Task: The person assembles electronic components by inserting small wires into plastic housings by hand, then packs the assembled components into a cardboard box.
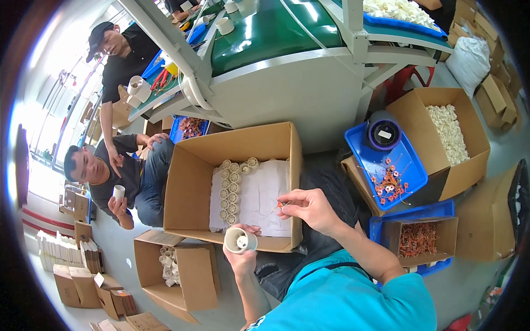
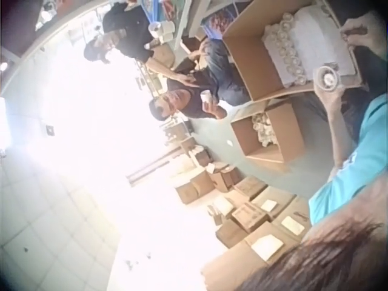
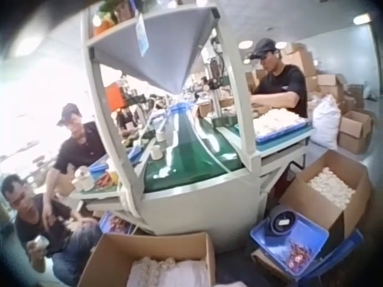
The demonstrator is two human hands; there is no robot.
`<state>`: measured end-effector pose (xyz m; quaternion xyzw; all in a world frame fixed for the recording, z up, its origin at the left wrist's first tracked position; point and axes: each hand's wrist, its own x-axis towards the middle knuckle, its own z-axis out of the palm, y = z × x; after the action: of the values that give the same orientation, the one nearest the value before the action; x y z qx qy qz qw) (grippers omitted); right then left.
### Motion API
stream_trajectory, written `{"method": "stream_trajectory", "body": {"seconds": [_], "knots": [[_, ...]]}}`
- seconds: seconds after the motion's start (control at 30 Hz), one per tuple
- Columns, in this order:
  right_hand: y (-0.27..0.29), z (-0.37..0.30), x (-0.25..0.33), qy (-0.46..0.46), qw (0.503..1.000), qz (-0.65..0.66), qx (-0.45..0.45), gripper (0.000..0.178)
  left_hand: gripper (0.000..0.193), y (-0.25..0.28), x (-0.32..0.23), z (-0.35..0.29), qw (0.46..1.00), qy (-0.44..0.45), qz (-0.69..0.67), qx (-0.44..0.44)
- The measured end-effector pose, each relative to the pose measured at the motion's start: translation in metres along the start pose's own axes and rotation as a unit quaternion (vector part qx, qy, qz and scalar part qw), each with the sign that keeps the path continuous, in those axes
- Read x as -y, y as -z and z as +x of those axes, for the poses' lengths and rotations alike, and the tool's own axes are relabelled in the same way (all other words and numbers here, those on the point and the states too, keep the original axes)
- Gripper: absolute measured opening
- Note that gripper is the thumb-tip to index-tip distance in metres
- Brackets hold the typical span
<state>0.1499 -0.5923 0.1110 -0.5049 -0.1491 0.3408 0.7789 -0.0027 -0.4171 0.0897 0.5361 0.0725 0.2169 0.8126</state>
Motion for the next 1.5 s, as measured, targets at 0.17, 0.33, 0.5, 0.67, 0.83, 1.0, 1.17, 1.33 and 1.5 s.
{"method": "stream_trajectory", "body": {"seconds": [0.17,0.33,0.5,0.67,0.83,1.0,1.17,1.33,1.5], "knots": [[0.002,-0.008,0.001,-0.04,0.996,0.069,0.033,0.023,0.054,-0.036,-0.023,0.015,0.88,-0.167,0.44,0.062],[0.001,-0.009,0.003,-0.063,0.99,0.094,0.08,0.017,0.053,-0.026,-0.011,0.006,0.975,0.123,0.138,0.125],[-0.007,-0.012,-0.003,0.139,0.949,-0.282,-0.012,0.018,0.058,-0.022,0.005,0.0,0.963,0.134,-0.14,0.189],[0.0,-0.008,-0.003,0.2,0.919,-0.328,-0.086,0.019,0.07,-0.002,0.014,-0.001,0.988,0.131,-0.049,0.062],[0.016,0.006,0.001,0.22,0.913,-0.308,-0.149,0.021,0.068,0.009,0.025,0.004,0.979,0.128,-0.134,-0.087],[-0.018,-0.009,0.03,0.268,0.934,-0.214,-0.101,0.02,0.063,-0.023,0.04,0.007,0.959,-0.042,0.273,-0.068],[-0.027,-0.014,0.023,0.314,0.896,-0.31,-0.045,0.024,0.053,-0.032,0.031,0.016,0.922,-0.135,0.362,-0.038],[-0.025,-0.013,0.017,0.283,0.908,-0.305,-0.053,0.024,0.053,-0.031,0.028,0.016,0.916,-0.133,0.376,-0.043],[-0.03,-0.012,0.013,0.278,0.902,-0.325,-0.057,0.023,0.053,-0.034,0.026,0.017,0.914,-0.147,0.376,-0.044]]}}
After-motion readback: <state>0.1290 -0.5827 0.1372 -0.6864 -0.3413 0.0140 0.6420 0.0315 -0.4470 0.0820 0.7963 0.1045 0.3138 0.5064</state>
